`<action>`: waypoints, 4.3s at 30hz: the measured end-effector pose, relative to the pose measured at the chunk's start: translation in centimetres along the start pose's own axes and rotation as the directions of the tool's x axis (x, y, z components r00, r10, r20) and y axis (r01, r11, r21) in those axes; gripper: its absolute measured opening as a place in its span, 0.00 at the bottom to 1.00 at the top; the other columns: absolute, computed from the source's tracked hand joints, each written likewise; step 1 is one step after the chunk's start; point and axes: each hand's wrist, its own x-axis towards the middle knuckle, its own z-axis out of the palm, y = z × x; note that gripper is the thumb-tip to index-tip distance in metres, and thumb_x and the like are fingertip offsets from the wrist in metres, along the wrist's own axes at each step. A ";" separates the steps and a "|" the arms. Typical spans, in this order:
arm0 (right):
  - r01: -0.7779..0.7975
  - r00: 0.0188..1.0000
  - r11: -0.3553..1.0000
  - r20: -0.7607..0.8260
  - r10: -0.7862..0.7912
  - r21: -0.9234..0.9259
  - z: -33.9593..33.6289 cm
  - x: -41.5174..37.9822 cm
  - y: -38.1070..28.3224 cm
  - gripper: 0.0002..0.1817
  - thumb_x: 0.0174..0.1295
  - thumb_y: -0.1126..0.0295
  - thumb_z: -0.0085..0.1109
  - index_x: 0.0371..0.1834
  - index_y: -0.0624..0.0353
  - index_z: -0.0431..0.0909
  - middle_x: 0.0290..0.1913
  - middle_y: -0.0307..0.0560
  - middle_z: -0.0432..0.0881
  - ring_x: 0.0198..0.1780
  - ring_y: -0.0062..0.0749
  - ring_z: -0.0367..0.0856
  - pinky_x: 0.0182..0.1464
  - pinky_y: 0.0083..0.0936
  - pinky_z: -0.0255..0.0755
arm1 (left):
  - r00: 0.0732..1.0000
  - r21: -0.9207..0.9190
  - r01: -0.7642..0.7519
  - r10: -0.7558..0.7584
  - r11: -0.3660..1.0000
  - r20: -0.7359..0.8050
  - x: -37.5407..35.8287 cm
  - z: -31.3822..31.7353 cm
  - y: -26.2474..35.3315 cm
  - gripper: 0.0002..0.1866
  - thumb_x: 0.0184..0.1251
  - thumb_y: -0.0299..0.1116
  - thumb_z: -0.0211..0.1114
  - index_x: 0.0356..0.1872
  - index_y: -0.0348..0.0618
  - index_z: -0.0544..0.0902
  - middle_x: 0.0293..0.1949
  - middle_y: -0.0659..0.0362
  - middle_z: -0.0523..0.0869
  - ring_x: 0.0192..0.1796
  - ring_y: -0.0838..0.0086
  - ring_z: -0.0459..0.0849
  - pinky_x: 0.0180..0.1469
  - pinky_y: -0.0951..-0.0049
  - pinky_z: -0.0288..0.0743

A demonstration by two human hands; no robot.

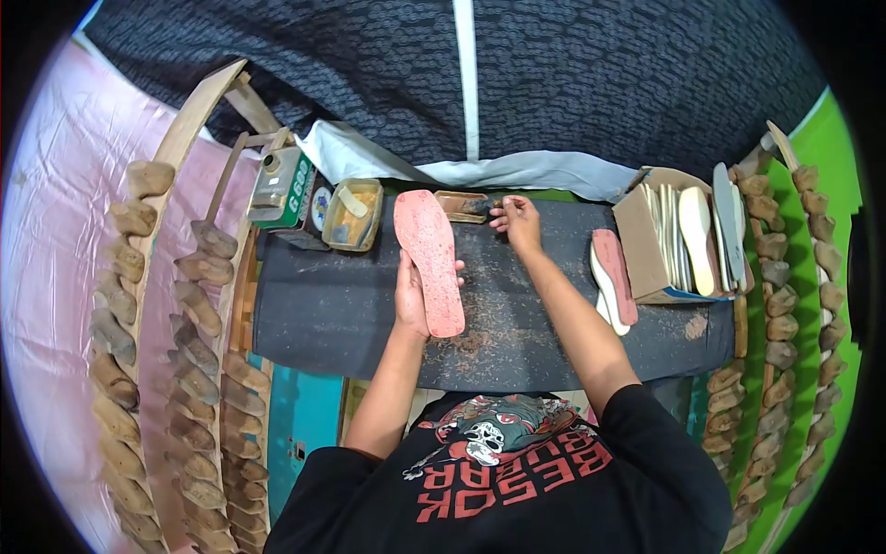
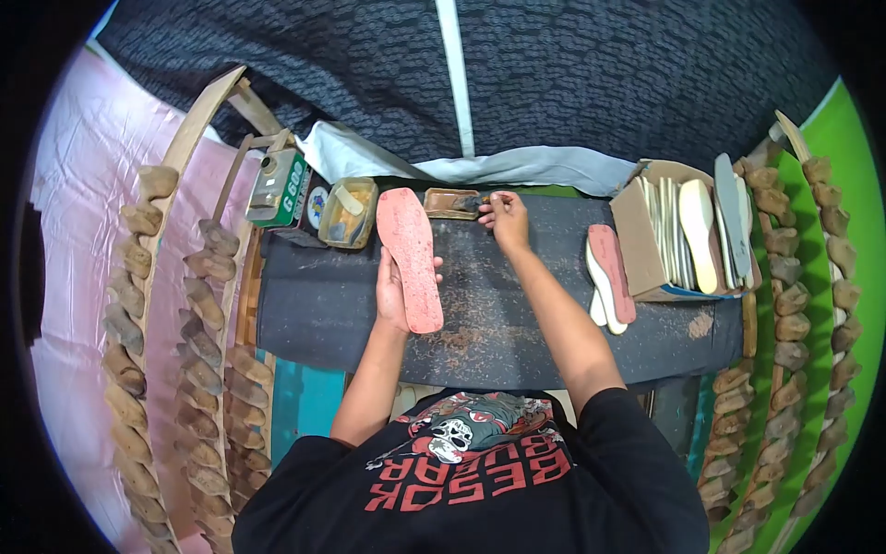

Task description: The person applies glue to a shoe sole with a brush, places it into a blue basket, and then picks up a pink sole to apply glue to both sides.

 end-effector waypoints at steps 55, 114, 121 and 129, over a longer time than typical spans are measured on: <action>-0.238 0.970 0.944 0.112 0.218 0.229 -15.8 -13.4 -9.7 0.19 0.79 0.54 0.47 0.52 0.60 0.78 0.35 0.42 0.84 0.28 0.25 0.82 0.21 0.22 0.69 | 0.879 0.109 0.467 -0.474 0.877 0.047 -1.0 0.6 -6.9 0.34 0.81 0.58 0.44 0.72 0.39 0.67 0.56 0.50 0.82 0.58 0.62 0.85 0.59 0.62 0.83; -0.067 -0.075 0.564 0.567 0.820 -0.823 19.5 -52.7 8.8 0.29 0.79 0.46 0.40 0.58 0.61 0.77 0.38 0.52 0.86 0.29 0.37 0.86 0.29 0.31 0.82 | 0.192 0.130 -0.304 0.194 0.944 -0.962 -64.7 -15.2 -10.0 0.28 0.78 0.53 0.52 0.72 0.52 0.64 0.57 0.55 0.79 0.47 0.65 0.84 0.49 0.59 0.80; 0.001 -0.279 0.461 0.442 0.852 -0.888 17.6 -52.6 13.8 0.30 0.78 0.44 0.40 0.61 0.60 0.75 0.42 0.52 0.86 0.32 0.37 0.87 0.30 0.32 0.84 | -0.042 0.198 -0.411 0.198 0.890 -0.979 -64.9 -12.6 -13.1 0.24 0.78 0.47 0.51 0.68 0.48 0.67 0.51 0.55 0.82 0.45 0.66 0.85 0.47 0.64 0.81; 0.063 -0.490 0.498 0.407 0.771 -0.865 19.6 -55.1 12.7 0.21 0.78 0.51 0.50 0.56 0.59 0.74 0.47 0.48 0.83 0.41 0.36 0.87 0.44 0.33 0.83 | -0.118 0.248 -0.564 0.220 0.787 -0.968 -67.1 -13.7 -15.0 0.25 0.80 0.52 0.51 0.67 0.48 0.68 0.55 0.54 0.79 0.50 0.66 0.84 0.50 0.63 0.79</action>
